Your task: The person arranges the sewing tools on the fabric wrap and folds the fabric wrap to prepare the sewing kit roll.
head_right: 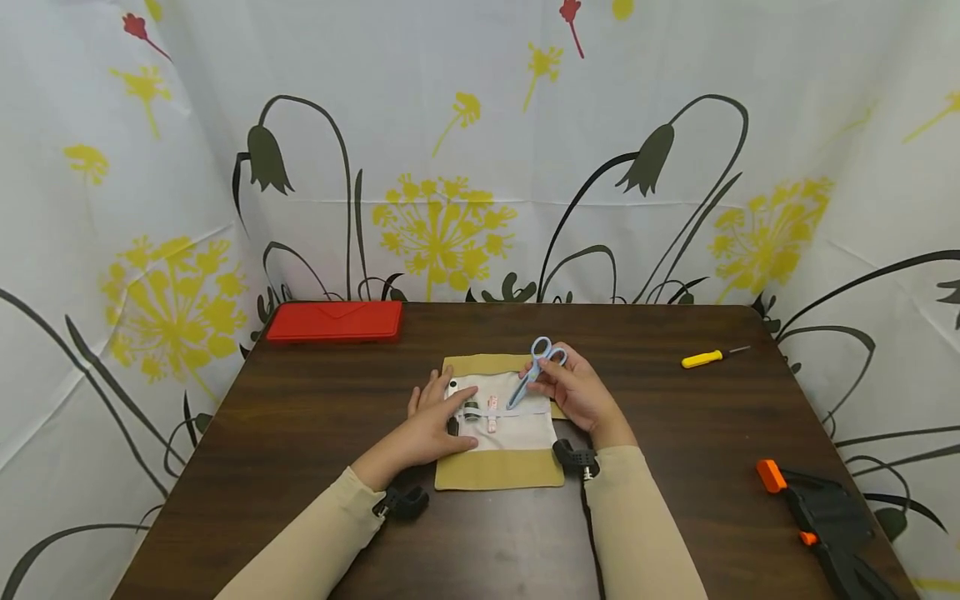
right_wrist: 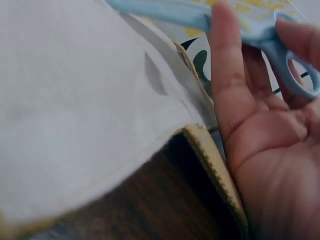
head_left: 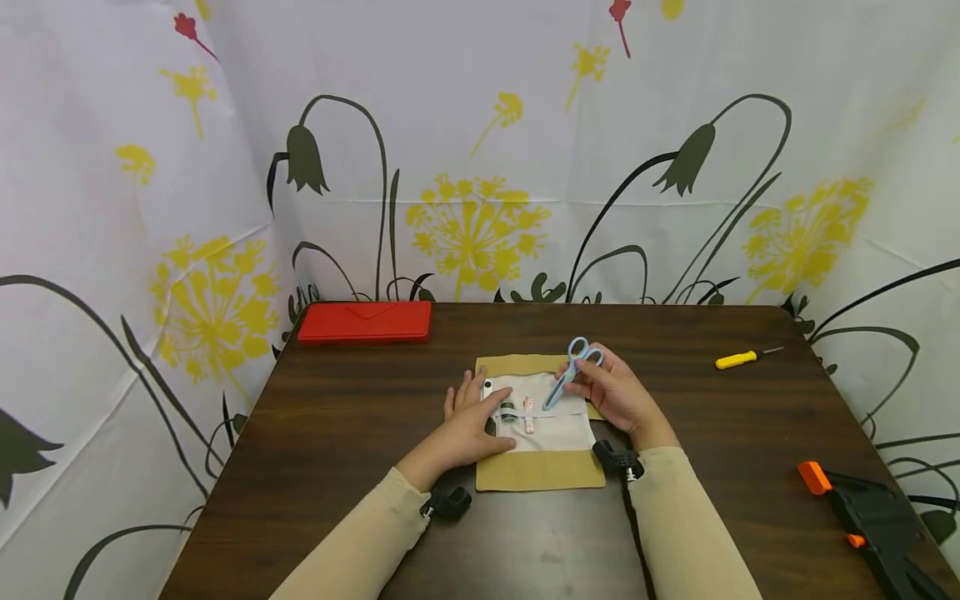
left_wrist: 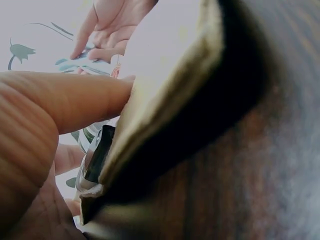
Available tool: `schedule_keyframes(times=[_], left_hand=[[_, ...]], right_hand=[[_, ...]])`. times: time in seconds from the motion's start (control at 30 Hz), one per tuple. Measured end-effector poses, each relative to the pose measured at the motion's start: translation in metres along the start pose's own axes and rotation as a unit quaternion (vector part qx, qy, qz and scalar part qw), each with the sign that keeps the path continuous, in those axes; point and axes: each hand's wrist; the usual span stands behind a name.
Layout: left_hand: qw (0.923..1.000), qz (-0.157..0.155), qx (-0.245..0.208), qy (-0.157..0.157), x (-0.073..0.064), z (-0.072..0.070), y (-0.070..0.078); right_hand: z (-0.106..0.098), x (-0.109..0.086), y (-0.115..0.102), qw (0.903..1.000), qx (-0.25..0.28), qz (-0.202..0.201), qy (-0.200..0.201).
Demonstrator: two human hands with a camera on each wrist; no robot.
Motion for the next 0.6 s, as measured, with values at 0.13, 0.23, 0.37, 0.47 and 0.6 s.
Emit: schedule_keyframes(times=[0.13,0.23,0.37,0.47,0.6], left_hand=[[1.0000,0.001,0.000,-0.005,0.0006,-0.0002,0.0009],[1.0000,-0.002,0.003,-0.006,-0.0003,-0.0007,0.0012],[0.9999,-0.006,0.011,-0.006,-0.0008,-0.0014,0.0025],[0.9999,-0.005,0.011,-0.007,-0.0008,-0.0013,0.0030],[1.0000,-0.003,0.007,-0.004,-0.0013,-0.0007,0.0025]], right_hand=[[0.0003,0.0018,-0.0002,0.9995,-0.004,0.011,0.028],[0.0020,0.0031,-0.0003,0.9991,-0.016,0.019,0.033],[0.0043,0.0035,-0.0031,0.9981,-0.035,0.025,0.045],[0.0055,0.0029,-0.0054,0.9973,-0.045,0.030,0.050],[0.0072,0.0024,-0.0060,0.9968,-0.050,0.029,0.057]])
Point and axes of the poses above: each hand's wrist, its own x-axis towards the middle knuckle, its own z-axis out of the palm, y = z × x, and after that the axes turned 13 degrees about -x, right-handed
